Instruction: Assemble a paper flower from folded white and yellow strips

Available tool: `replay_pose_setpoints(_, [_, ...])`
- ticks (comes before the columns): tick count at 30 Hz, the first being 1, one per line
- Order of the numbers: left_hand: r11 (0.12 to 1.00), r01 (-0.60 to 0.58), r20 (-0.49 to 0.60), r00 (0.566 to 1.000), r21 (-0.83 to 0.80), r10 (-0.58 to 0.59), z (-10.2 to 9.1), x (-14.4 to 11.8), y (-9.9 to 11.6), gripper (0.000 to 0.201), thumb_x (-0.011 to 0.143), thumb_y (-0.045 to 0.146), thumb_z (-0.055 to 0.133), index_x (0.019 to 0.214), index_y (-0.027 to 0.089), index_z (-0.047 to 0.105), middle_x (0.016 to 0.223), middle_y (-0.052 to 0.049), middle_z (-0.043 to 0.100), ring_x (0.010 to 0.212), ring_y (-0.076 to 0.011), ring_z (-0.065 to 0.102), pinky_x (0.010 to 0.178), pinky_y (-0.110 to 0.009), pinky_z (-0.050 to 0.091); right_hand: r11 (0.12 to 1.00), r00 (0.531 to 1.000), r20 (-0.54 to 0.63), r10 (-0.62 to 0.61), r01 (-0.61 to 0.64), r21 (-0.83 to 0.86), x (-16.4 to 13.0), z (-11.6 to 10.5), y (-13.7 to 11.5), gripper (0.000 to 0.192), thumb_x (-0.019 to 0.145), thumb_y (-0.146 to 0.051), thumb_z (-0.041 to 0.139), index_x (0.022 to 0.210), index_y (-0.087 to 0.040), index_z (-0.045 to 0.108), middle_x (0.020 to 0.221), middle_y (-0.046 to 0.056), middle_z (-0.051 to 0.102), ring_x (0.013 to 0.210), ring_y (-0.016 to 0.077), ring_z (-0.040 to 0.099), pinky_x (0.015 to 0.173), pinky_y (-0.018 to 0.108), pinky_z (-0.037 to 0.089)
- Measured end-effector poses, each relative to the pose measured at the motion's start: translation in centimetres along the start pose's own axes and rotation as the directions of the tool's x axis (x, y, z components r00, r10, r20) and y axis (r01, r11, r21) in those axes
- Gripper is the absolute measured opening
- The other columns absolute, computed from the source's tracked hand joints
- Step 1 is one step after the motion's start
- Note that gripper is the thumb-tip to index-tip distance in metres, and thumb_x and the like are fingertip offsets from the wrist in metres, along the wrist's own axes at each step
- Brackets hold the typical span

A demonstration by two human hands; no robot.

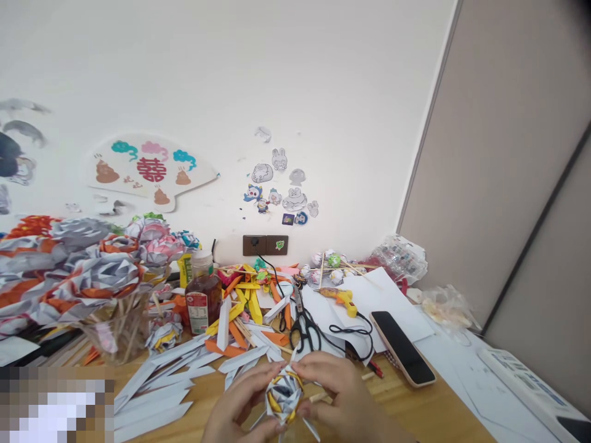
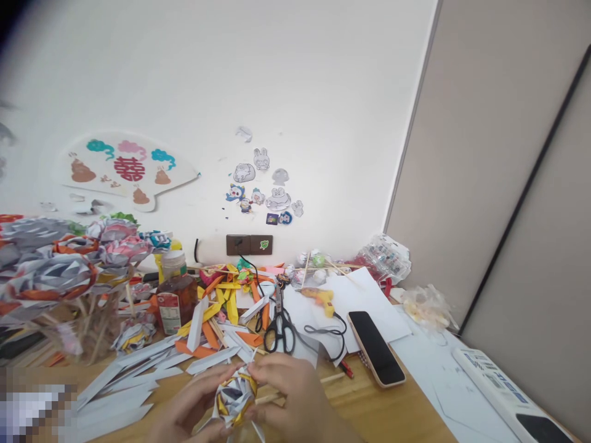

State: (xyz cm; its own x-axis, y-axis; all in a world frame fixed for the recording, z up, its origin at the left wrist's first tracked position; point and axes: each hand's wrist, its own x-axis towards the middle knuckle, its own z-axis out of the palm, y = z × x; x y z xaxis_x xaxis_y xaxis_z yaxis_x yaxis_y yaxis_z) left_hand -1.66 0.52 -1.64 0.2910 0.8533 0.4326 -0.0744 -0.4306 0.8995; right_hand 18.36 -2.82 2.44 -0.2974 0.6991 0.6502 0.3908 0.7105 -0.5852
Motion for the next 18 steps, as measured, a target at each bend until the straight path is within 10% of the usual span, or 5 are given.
replay_pose_setpoints(18, [1.0, 0.002, -0.016, 1.0, -0.017, -0.002, 0.2, -0.24, 0.14, 0.041, 0.063, 0.019, 0.081, 0.1, 0.034, 0.074, 0.113, -0.007, 0.073, 0.109, -0.0309, 0.064, 0.092, -0.038, 0.053, 1.0, 0.999, 0.033, 0.02, -0.019, -0.018, -0.01, -0.01, 0.27, 0.052, 0.08, -0.059, 0.058, 0.118, -0.024, 0.064, 0.101, 0.011, 0.071, 0.088, 0.0217, 0.067, 0.076, 0.032, 0.053])
